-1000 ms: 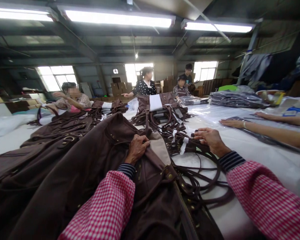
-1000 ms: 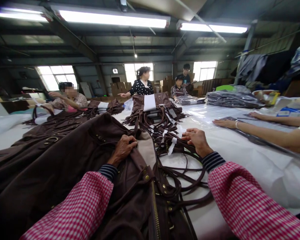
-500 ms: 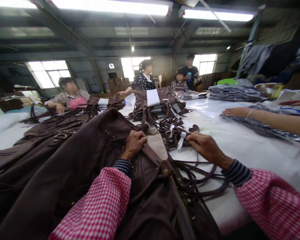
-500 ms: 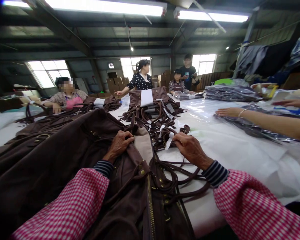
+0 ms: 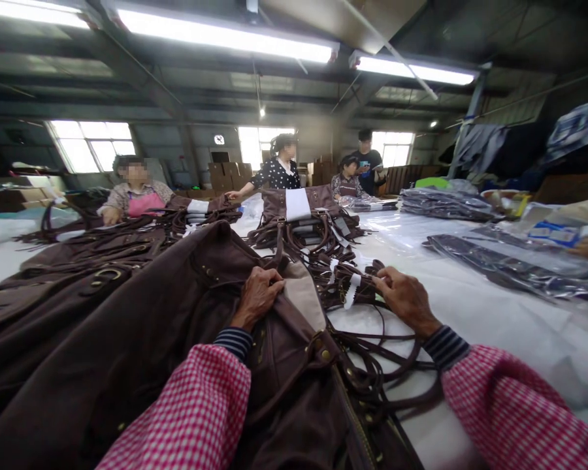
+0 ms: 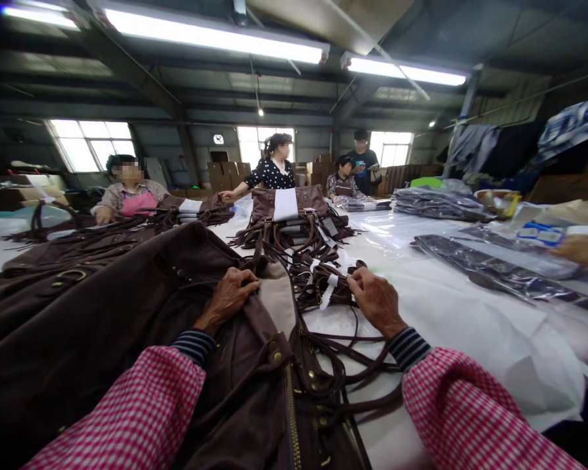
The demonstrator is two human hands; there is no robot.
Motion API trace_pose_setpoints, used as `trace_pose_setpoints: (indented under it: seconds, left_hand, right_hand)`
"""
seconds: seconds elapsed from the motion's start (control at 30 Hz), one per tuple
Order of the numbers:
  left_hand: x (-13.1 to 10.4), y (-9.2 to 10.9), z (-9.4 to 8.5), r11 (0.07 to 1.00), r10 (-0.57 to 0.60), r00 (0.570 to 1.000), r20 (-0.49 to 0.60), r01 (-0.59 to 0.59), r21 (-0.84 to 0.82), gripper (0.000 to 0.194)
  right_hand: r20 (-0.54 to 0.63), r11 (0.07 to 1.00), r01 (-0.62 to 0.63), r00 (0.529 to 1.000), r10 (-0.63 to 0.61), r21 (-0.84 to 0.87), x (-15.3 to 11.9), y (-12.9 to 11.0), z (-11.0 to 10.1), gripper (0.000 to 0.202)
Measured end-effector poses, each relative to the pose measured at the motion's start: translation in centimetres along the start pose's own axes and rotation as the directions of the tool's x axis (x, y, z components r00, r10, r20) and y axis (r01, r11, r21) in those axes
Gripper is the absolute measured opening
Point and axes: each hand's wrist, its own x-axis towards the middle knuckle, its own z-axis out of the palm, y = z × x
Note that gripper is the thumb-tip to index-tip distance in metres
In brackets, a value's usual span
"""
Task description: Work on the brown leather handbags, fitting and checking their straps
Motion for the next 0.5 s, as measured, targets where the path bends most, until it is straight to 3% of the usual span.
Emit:
trace_pose_setpoints:
  seconds: [0.1,0.17,0.33,0.5]
  left_hand:
    - [-0.1,0.2,-0.2,1.0,-0.007,1.0,0.004,0.007,0.001,0.01]
    - [-0.1,0.4,-0.3,1.0,-0.019,1.0,0.007,0.019,0.004,0.01]
    - [-0.1,0.3,-0.3,1.0,-0.022,1.0,0.003,0.022,0.008,0.01]
    - [-0.1,0.2,-0.2,1.0,-0.027,1.0,0.011,0.027,0.012,0.01]
  right_hand:
    - [0.027,0.994,-0.037,0.999,0.039,-0.1,1.6,0.2,0.0,0.031]
    - [0.083,0.997,-0.024,0.996,0.031,-0.08,2.4,0.4,0.5,0.036]
    - [0.144,0.985,-0.145,0.981,0.131,0.092,3.3,0.9,2.3,0.022]
    - [0.141,0.973,-0.203,0.972,0.187,0.109,3.5,1.1,2.7,0.017]
